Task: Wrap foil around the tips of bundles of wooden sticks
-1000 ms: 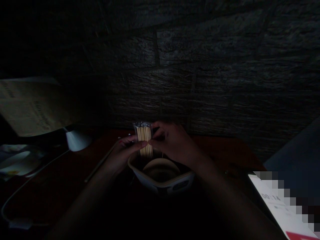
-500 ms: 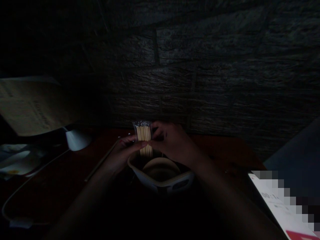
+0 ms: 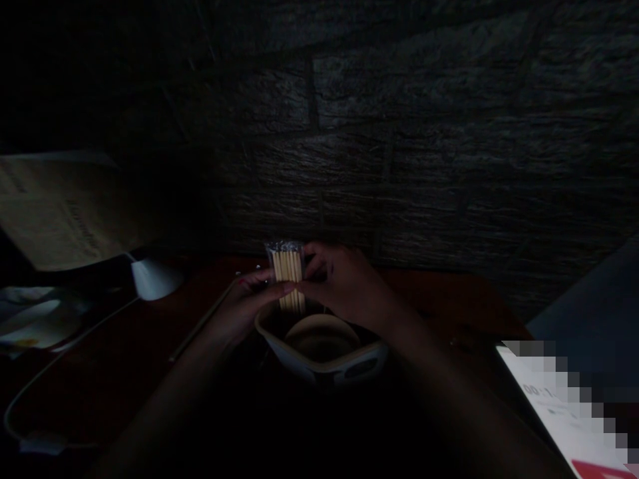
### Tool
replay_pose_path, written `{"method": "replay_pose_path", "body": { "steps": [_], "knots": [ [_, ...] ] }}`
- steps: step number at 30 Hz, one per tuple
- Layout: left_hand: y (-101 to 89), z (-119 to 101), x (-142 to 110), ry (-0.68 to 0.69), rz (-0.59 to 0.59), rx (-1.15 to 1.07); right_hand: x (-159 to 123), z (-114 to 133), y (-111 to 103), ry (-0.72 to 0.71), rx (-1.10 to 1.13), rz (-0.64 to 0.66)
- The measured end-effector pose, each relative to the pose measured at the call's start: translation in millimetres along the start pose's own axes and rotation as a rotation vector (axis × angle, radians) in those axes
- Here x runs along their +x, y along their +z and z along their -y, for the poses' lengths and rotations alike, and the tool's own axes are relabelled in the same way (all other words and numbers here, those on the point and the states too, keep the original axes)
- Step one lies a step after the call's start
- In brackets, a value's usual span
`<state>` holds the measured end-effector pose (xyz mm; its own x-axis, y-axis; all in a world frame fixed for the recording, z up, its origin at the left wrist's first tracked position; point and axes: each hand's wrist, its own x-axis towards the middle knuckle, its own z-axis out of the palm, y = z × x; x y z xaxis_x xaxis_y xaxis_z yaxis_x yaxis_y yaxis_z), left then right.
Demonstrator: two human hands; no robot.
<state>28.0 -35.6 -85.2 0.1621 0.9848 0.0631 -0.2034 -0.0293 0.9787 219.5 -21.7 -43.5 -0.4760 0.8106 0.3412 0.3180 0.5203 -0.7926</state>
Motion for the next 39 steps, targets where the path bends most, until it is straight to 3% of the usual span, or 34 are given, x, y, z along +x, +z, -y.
{"method": "replay_pose_path", "body": {
  "steps": [21, 27, 39],
  "knots": [
    [0.1, -0.4, -0.2, 0.002, 0.011, -0.031, -1.0, 1.1, -3.1, 0.012, 0.049, 0.033],
    [-0.6, 0.5, -1.7, -0.054, -0.008, -0.044, -1.4, 1.6, -6.8, 0.033, 0.082, 0.034],
    [-2.6, 2.9, -0.2, -0.015, 0.018, -0.012, -1.8, 3.1, -7.3, 0.024, 0.039, 0.019]
  ]
}}
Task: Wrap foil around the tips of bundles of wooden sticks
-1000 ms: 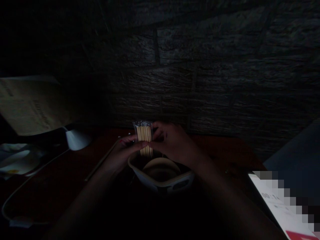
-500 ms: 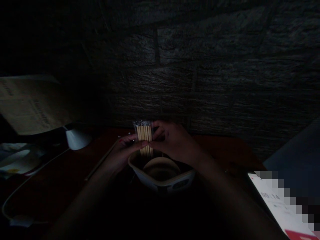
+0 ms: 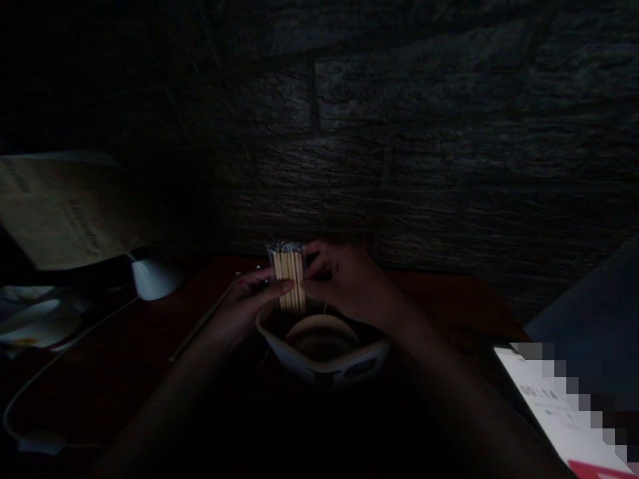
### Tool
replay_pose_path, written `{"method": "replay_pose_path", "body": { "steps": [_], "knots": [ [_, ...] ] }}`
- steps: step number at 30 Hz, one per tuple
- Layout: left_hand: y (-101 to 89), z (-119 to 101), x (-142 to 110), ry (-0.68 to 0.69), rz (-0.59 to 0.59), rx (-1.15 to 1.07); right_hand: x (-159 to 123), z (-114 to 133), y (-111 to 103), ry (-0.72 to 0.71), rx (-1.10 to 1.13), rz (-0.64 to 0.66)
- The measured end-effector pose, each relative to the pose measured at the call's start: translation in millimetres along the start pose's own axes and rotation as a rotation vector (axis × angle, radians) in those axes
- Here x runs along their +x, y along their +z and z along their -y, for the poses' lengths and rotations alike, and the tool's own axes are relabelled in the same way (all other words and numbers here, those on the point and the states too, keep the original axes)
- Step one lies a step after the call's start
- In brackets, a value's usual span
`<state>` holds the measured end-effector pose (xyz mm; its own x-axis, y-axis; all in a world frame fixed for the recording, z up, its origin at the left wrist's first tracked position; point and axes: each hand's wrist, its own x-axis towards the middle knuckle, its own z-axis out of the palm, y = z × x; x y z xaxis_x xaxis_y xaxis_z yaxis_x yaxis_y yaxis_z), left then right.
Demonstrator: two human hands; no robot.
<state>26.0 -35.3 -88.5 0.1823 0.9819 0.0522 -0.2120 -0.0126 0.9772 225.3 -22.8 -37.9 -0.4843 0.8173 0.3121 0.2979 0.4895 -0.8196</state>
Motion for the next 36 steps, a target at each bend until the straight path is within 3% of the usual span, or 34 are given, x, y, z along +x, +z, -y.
{"method": "replay_pose_path", "body": {
  "steps": [26, 36],
  "knots": [
    [0.8, -0.1, -0.5, 0.013, -0.007, -0.015, 1.4, 1.1, -3.1, 0.031, 0.010, 0.006],
    [-0.6, 0.7, 0.4, 0.027, 0.021, 0.000, 1.3, -0.3, -1.6, -0.017, -0.014, -0.015]
  ]
}}
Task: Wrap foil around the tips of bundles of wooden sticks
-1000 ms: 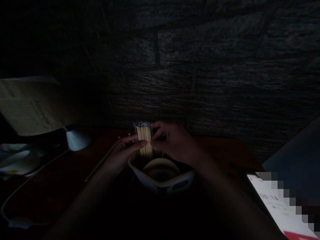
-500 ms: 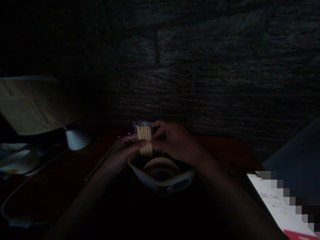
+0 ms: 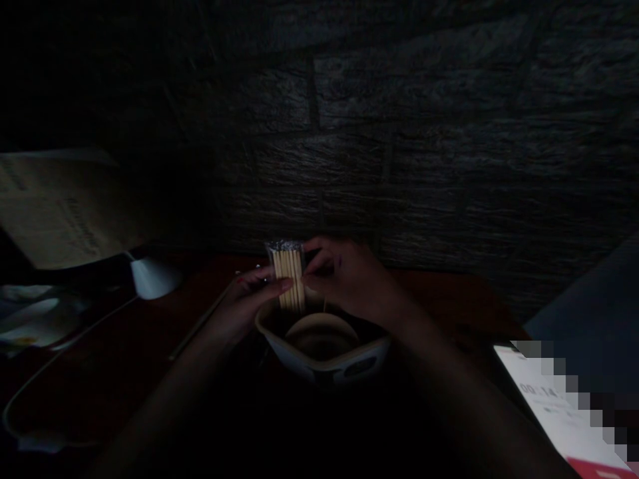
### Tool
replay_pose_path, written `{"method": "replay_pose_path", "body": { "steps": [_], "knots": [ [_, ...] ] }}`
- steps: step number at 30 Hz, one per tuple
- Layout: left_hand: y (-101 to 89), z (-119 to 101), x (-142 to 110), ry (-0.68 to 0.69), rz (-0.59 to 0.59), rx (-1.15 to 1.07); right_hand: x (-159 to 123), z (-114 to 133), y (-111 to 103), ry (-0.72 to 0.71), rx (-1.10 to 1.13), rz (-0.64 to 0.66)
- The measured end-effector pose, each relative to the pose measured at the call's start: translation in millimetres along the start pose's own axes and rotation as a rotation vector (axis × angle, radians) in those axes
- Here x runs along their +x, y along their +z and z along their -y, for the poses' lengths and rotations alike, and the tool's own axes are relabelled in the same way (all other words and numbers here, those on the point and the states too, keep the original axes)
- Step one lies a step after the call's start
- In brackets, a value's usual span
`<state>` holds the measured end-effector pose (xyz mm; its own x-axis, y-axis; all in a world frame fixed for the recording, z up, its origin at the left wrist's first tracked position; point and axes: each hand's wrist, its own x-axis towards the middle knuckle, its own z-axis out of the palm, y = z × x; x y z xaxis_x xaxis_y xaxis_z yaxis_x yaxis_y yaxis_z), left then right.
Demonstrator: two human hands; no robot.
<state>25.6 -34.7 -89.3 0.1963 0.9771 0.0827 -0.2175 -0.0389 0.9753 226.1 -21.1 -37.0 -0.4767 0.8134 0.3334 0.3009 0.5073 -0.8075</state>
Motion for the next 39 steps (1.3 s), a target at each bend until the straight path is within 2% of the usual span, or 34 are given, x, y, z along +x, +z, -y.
{"method": "replay_pose_path", "body": {
  "steps": [39],
  "knots": [
    [3.4, -3.1, -2.0, -0.037, -0.048, -0.029, -1.3, 0.2, -1.8, 0.046, -0.001, 0.035]
  ]
}}
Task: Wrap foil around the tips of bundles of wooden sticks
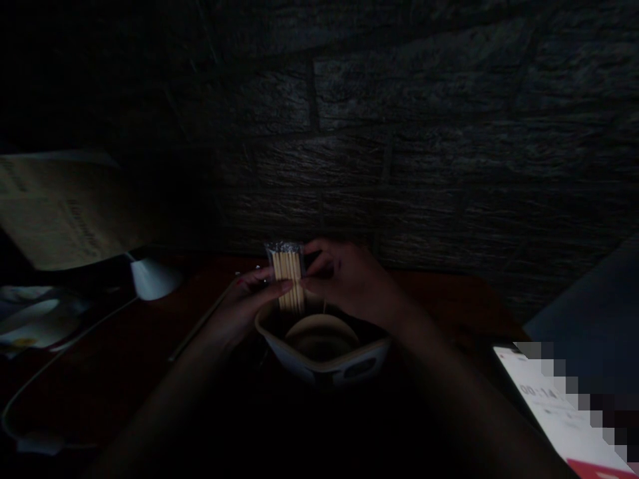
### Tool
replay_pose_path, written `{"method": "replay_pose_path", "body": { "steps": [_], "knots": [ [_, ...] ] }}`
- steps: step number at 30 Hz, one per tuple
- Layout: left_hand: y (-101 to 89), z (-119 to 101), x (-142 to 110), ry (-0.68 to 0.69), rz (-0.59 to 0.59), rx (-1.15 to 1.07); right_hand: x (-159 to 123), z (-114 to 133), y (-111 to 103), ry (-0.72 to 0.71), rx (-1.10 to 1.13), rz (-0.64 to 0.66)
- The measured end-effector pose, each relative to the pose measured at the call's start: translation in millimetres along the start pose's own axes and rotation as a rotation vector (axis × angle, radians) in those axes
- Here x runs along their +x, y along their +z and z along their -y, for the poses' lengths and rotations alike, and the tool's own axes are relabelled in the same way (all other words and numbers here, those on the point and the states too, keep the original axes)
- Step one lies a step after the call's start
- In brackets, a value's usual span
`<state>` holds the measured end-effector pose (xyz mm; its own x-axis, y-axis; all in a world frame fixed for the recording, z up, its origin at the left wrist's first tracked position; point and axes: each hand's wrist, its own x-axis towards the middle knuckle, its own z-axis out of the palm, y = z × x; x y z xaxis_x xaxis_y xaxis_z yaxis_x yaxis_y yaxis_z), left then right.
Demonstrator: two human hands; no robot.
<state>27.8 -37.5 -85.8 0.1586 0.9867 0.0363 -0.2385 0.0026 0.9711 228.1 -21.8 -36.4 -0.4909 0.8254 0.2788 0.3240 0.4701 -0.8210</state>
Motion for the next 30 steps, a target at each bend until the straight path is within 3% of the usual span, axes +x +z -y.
{"method": "replay_pose_path", "body": {
  "steps": [30],
  "knots": [
    [-3.5, 3.0, 1.7, 0.038, 0.007, 0.047, 0.4, -1.8, 2.9, -0.008, 0.017, -0.008]
  ]
}}
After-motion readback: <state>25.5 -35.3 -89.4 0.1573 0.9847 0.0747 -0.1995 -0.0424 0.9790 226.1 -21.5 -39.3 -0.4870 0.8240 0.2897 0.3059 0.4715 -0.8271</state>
